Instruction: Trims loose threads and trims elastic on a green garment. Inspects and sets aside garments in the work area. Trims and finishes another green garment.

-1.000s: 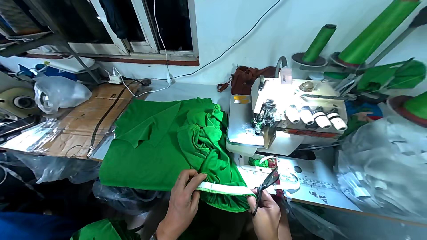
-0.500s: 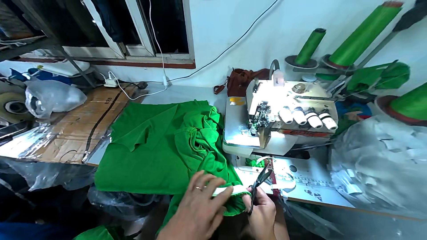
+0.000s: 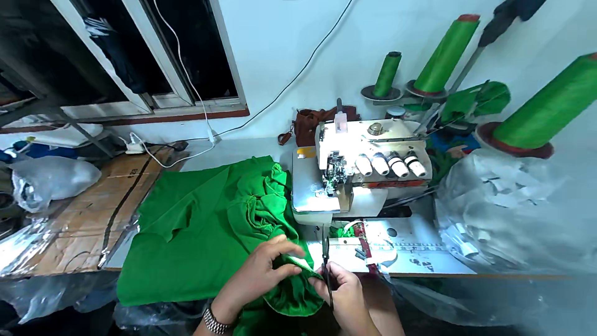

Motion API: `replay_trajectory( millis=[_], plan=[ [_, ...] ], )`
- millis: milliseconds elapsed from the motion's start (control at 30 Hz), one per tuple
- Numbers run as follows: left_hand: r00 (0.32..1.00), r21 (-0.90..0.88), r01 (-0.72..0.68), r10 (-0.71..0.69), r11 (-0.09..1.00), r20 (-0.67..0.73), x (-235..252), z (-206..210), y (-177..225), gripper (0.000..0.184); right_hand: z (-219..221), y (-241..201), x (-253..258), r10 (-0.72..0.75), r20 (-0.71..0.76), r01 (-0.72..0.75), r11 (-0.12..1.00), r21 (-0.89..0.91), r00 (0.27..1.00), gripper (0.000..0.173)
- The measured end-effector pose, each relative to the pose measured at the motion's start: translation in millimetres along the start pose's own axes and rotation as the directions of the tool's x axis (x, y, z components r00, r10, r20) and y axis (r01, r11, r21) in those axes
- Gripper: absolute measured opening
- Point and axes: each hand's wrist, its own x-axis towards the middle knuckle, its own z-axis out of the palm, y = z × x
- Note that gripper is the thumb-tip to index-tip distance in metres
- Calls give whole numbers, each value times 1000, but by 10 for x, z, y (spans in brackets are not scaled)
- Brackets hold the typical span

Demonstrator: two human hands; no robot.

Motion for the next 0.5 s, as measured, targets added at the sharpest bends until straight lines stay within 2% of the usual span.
replay_trajectory(
  millis=[100, 200, 300, 400, 500],
  plan=[
    [997, -127, 54, -61, 990, -53, 26, 37, -34, 19, -23, -11, 22, 85, 80, -92, 992, 91, 993, 16],
    [996, -320, 82, -89, 944, -6, 40, 51, -50, 13, -51, -44, 52, 163, 159, -190, 966, 175, 974, 14],
    [989, -402, 134, -146, 906, -1, 49, 84, -63, 9, -52, -16, 56, 190, 178, -223, 957, 187, 966, 16],
    [986, -403, 152, -166, 902, 0, 43, 100, -89, 13, -60, 31, 42, 168, 154, -185, 978, 100, 974, 17],
    [987, -388, 153, -163, 909, 7, 30, 97, -107, 26, -153, 34, -7, 112, 128, -92, 984, -152, 985, 36]
  ],
)
